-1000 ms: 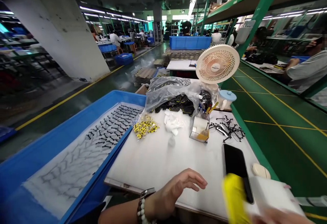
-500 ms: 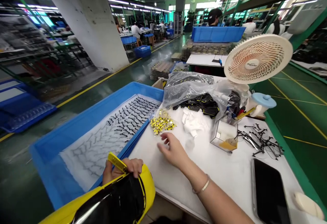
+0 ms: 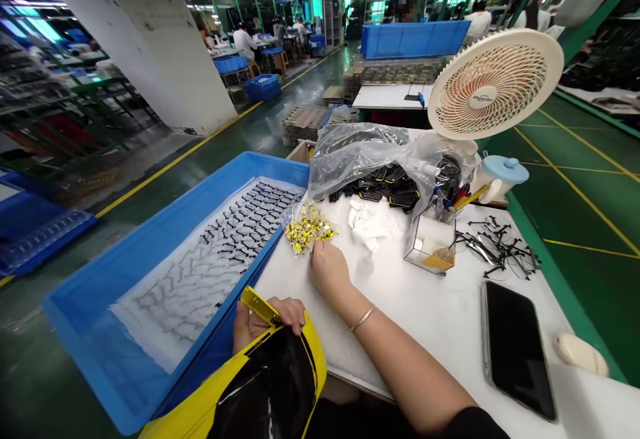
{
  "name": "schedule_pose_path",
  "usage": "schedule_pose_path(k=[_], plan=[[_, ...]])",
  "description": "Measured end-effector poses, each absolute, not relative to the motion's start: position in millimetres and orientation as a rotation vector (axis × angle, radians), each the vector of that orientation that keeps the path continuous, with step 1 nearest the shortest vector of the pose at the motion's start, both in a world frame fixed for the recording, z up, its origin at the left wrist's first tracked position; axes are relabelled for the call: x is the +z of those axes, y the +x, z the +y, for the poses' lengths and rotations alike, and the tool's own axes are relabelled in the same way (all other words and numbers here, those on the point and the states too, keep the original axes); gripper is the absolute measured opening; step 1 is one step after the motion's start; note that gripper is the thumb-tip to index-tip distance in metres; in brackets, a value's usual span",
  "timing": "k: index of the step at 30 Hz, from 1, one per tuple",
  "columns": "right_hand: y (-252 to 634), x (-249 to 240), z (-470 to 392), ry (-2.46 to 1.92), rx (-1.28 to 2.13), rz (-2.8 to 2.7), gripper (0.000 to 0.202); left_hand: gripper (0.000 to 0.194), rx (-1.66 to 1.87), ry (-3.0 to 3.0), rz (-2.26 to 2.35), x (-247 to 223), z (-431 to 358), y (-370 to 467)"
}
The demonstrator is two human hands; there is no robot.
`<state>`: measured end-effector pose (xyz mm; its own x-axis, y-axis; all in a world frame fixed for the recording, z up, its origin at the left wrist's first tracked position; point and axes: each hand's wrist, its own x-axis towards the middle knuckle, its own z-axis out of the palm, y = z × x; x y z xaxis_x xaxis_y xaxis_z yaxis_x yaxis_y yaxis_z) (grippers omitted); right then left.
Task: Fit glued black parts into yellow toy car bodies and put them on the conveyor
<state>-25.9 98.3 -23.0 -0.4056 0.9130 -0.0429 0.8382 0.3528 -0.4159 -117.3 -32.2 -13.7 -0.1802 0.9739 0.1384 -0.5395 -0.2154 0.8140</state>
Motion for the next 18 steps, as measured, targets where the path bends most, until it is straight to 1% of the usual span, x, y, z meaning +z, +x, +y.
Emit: schedule_pose_path(k=[6, 14, 18], plan=[[-1.4, -22.2, 86.4, -1.606, 0.572, -2.436, 0.023, 0.076, 1.660, 0.846, 0.669, -14.7, -22.4, -85.9], [-29.6, -22.9, 104.3, -1.726, 0.531, -2.364, 0.028, 0.074, 1.643, 0.829, 0.686, -6.7, -27.6, -70.8], [-33.3, -22.9, 109.5, -1.681, 0.539, -2.413, 0.026, 0.073, 1.587, 0.813, 0.722, -2.9, -25.4, -70.1]])
